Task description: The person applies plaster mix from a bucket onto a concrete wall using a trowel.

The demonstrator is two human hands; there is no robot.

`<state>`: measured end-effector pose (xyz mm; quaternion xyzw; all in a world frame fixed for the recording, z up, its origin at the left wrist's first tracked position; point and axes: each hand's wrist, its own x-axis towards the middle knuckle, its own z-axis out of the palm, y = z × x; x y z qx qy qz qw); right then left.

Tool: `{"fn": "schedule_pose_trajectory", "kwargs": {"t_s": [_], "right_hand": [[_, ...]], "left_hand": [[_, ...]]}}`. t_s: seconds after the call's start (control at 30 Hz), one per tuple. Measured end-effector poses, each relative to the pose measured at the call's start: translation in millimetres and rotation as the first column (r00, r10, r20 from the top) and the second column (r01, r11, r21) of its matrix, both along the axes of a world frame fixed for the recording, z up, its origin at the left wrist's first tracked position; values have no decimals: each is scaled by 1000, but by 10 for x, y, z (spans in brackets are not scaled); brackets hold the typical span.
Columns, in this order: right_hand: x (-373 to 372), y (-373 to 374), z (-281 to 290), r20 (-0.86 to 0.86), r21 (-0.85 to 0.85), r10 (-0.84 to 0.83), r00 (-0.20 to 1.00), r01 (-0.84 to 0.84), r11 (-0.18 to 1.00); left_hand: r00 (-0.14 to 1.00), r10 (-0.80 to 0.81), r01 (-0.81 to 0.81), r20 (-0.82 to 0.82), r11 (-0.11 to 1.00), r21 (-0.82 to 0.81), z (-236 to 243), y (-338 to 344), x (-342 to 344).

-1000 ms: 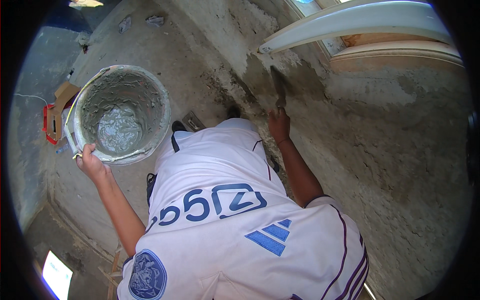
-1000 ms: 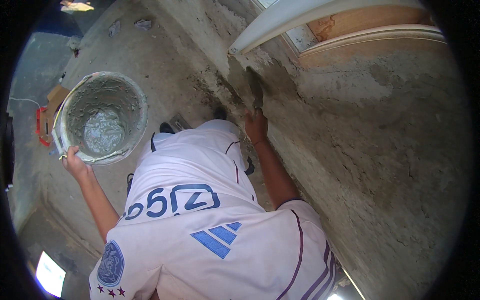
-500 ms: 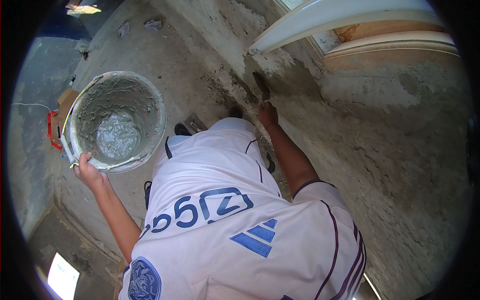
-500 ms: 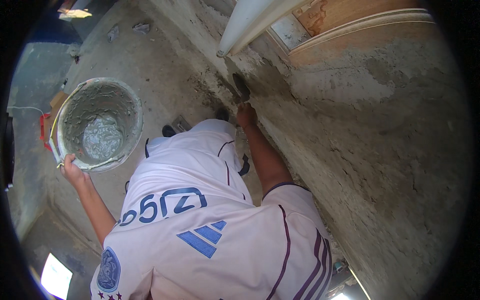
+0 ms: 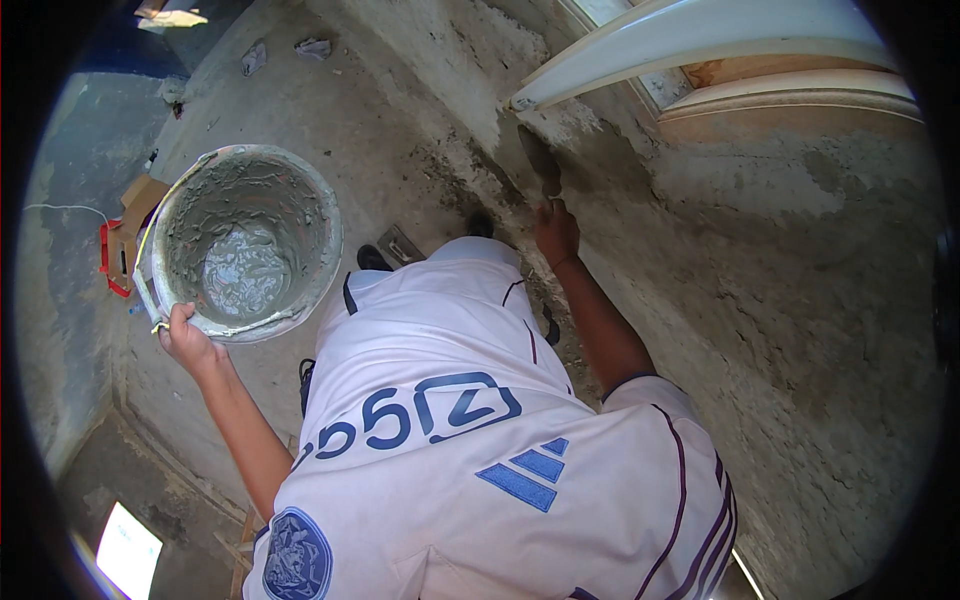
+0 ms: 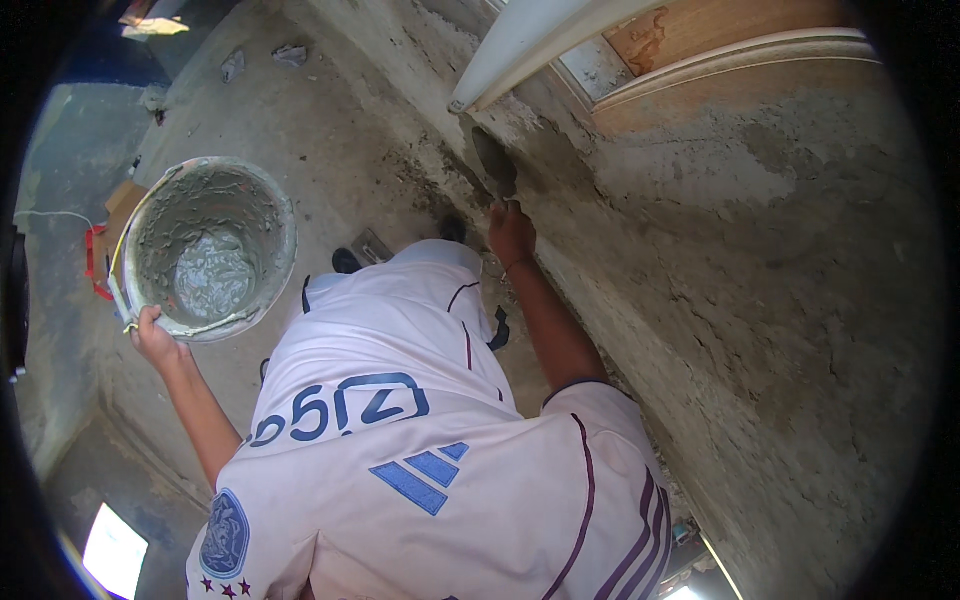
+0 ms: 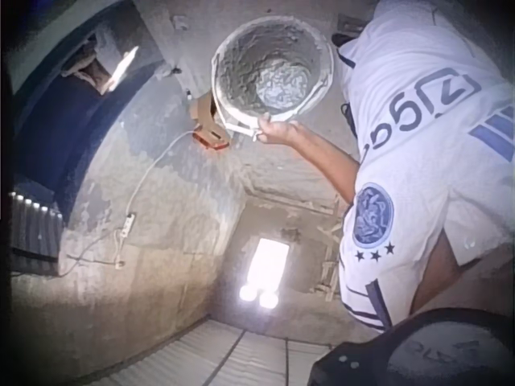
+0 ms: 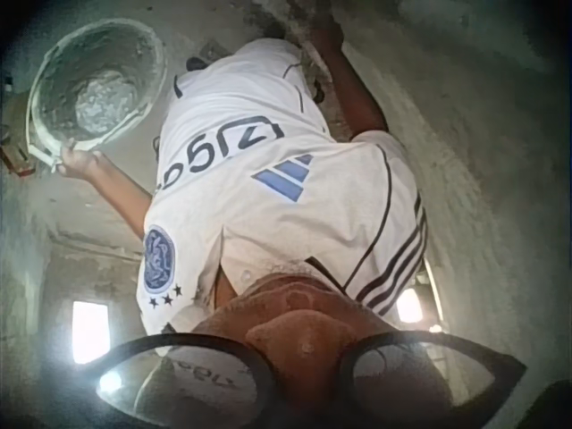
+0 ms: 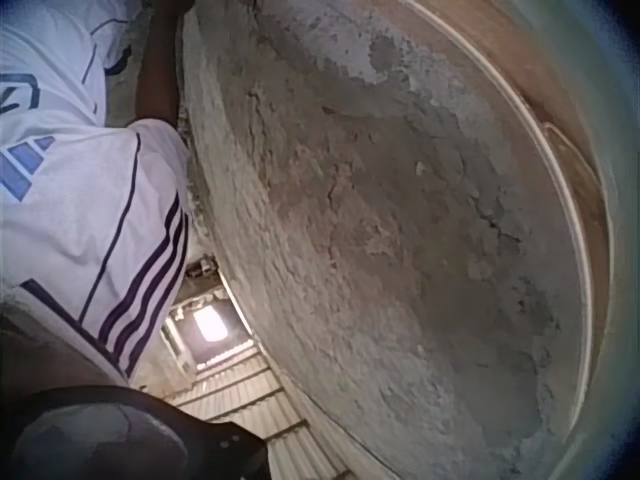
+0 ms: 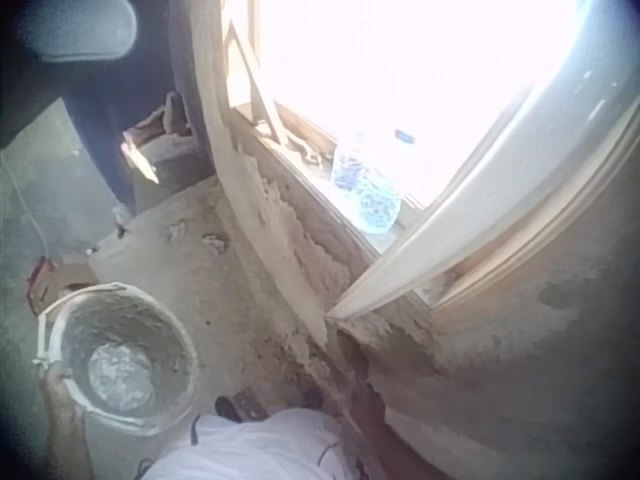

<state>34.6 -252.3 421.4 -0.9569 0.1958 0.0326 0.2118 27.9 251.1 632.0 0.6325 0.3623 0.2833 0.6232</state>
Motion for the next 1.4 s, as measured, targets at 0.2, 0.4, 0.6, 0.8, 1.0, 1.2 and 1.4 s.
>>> {"fn": "schedule_pose_trajectory", "kwargs": {"t_s": [0.2,0.4,0.6,0.8,1.0,1.2,1.4], "right_hand": [[-157,38,550,264,148,41,964,-83,986],[-249,-120,18,-4,127,33,999,-32,991],[-1,-125,-348,-174,22,20,985,-16,1000],[109,-28,-382,-141,40,-25,990,31,999],[45,18,-203,-104,90,-63,993,73,993],[-27,221,368,175,150,-66,982,40,988],[-339,86,423,186,194,45,982,-81,978]], "left_hand": [[1000,19,-19,7,1000,-10,-29,20,-13],[1000,7,-7,13,999,-32,-33,5,2],[999,-26,27,26,999,-43,25,-43,23],[1000,-22,22,4,1000,11,78,-64,-8],[1000,-13,13,-6,1000,-15,28,-19,-6],[1000,17,-17,-23,1000,-25,-12,20,-3],[1000,28,-27,6,999,-16,-15,-19,14]]}}
